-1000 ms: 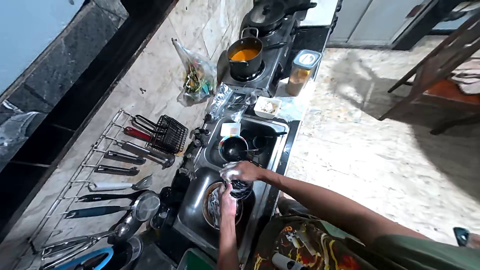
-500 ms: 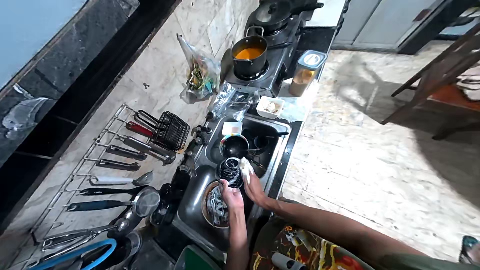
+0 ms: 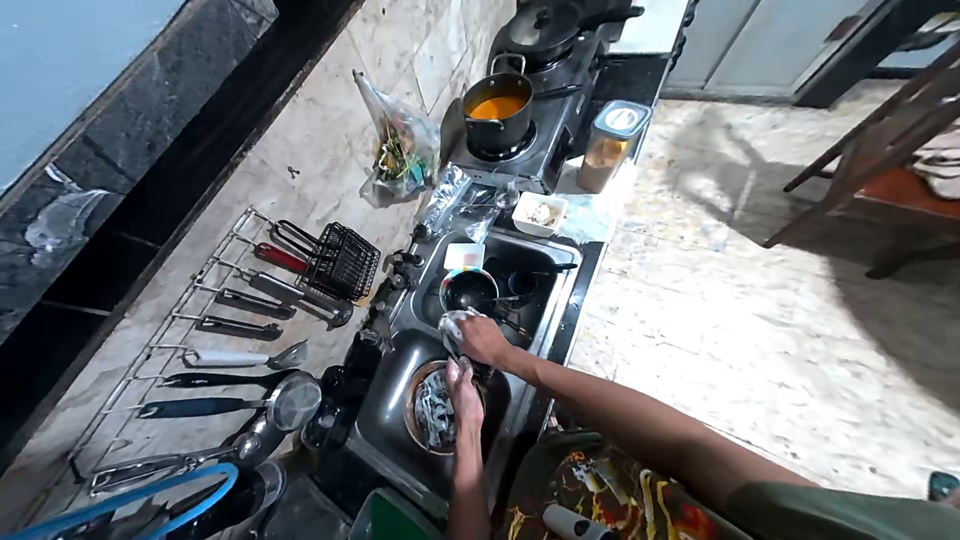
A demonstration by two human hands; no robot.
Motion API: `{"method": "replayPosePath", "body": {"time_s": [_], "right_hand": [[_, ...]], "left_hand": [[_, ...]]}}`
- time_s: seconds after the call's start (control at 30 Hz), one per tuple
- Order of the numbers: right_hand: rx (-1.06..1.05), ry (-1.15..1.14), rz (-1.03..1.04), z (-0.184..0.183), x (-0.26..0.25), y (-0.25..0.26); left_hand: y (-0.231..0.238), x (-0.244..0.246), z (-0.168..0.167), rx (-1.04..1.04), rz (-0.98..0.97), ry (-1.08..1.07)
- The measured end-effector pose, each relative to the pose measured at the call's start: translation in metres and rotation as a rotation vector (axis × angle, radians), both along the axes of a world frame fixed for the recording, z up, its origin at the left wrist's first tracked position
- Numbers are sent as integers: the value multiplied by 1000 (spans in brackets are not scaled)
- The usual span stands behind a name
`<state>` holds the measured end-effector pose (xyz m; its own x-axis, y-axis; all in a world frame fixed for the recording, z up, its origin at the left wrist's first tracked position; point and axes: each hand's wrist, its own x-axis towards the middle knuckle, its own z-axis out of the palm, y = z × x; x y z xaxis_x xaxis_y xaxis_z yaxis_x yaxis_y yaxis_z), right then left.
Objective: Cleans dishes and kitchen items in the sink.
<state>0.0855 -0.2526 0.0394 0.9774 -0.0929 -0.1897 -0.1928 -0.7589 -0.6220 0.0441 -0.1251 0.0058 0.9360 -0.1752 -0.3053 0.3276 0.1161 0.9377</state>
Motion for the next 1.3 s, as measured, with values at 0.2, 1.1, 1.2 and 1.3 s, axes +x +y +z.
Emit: {"method": "replayPosePath", "body": {"time_s": [0.2,1.1,1.2,1.3], "right_hand": [[144,-185,178,-28,-22,-3],[370,-267,-194,-63,-52,-3],[543,-137,-442,-67,-47,3],[957,32,-715,-58,-36,10]], "left_hand": [[16,0,-2,-2,-41,-13],[29,19,0,17,243,30],[20,9,4,109,191,-45],[14,-6,5,463,-15,-219]]}}
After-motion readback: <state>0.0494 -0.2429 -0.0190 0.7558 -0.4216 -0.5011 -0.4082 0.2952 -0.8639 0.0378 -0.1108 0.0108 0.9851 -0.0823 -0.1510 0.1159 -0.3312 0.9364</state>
